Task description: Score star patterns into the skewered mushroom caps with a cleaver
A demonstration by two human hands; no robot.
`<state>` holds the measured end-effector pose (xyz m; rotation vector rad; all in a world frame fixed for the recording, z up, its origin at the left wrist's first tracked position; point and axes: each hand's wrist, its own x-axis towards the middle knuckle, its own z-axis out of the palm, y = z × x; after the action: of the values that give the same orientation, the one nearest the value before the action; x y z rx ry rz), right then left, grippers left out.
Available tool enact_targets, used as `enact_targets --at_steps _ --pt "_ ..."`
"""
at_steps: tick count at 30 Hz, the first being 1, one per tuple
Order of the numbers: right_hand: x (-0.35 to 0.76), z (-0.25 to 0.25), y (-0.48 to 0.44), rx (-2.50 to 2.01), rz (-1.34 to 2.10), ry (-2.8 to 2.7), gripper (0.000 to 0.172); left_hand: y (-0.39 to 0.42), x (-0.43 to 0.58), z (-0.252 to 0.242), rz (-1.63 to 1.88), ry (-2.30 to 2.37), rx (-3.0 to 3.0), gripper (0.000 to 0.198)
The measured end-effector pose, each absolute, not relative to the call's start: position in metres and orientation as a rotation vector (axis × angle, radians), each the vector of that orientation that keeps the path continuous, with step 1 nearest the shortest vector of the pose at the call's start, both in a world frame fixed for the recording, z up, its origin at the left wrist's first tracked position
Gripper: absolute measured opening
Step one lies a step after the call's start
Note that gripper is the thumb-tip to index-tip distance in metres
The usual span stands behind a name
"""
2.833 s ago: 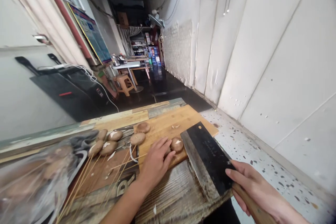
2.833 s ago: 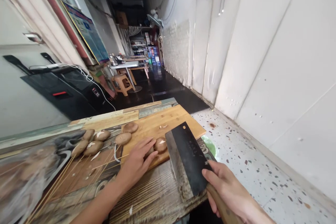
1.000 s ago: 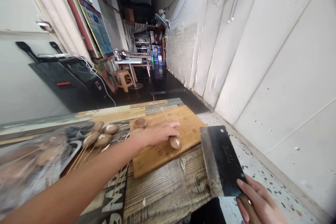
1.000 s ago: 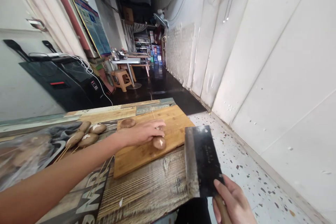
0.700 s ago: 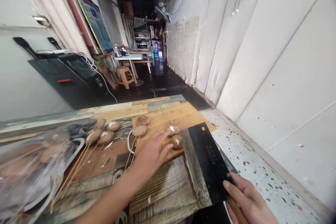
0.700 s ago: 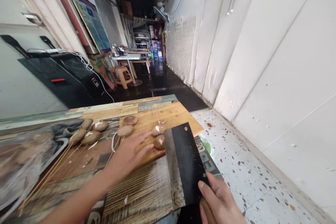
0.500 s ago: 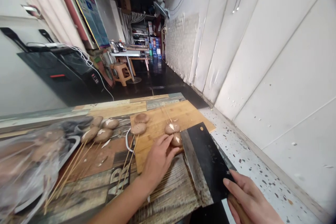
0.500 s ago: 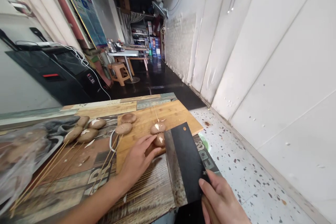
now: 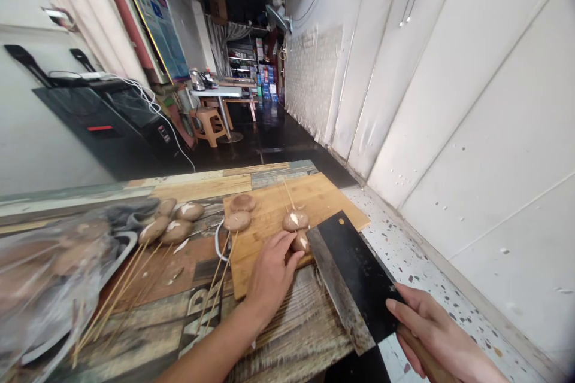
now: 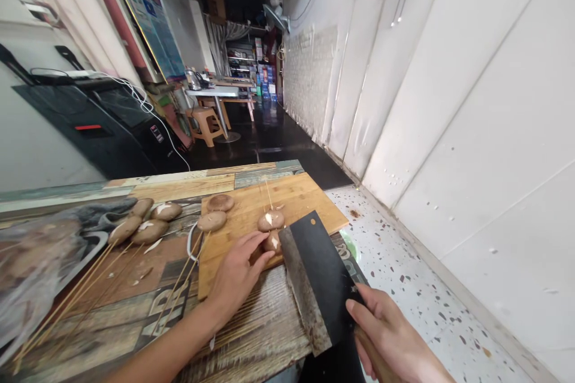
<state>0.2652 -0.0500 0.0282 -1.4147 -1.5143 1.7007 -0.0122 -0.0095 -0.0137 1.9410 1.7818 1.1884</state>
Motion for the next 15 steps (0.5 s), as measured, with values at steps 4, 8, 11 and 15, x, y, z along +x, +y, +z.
enact_targets --at_steps 4,8,11,15 --pt "0.2654 0.0343 -0.0469 -1.401 1.739 -1.483 0.035 -0.0084 -0.0130 -0.0145 1.194 1.775 1.943 0.030" --pt "0.2649 0.0366 -0.0463 -1.383 1.747 -1.493 0.032 -0.0084 -0.0132 -0.0143 1.203 1.766 1.932 0.030" --pt "0.2650 0.0367 -0.0464 -1.384 1.713 -1.540 0.031 -0.0088 -0.0129 -0.0141 1.217 1.770 1.925 0.030" --pt "0.2653 0.0376 -0.0446 -1.434 1.696 -1.547 0.033 -0.0093 -0.0128 -0.0145 1.243 1.744 1.929 0.029"
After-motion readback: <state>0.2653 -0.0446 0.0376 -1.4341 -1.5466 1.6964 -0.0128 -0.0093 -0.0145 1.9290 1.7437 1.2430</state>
